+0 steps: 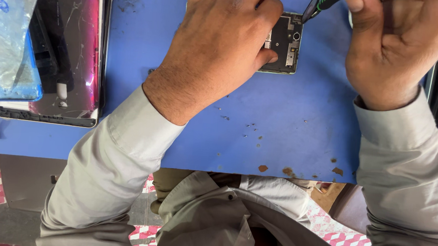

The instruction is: The person uses a screwdriver to remove and install screws on a disassembled mobile phone. They also handle a small circular component and a ribbon cable, placing them on the workbench while working on the phone's internal frame.

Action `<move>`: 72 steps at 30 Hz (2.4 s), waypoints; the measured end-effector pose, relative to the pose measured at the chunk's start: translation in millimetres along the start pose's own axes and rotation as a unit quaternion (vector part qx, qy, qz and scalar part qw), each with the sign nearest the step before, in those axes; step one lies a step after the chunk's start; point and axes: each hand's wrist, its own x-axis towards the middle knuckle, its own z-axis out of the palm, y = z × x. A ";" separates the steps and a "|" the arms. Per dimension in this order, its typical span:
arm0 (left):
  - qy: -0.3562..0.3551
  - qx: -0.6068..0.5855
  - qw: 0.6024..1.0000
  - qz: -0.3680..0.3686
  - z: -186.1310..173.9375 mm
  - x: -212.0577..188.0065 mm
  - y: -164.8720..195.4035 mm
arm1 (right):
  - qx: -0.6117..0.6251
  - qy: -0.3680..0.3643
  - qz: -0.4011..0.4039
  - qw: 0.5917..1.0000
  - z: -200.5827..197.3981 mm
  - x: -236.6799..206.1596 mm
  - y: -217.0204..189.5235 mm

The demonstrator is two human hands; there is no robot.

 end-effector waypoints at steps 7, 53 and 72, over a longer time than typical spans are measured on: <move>-0.017 0.005 1.000 -0.005 -0.5 -1.3 0.8 | 0.010 -0.006 -0.003 1.000 3.9 1.2 1.0; -0.011 0.015 1.000 0.007 -1.3 1.5 2.8 | -0.013 -0.004 0.004 1.000 0.1 -2.6 4.5; -0.023 -0.041 0.999 -0.023 2.7 -2.4 -0.7 | -0.125 0.155 0.117 0.973 -1.8 -16.8 7.2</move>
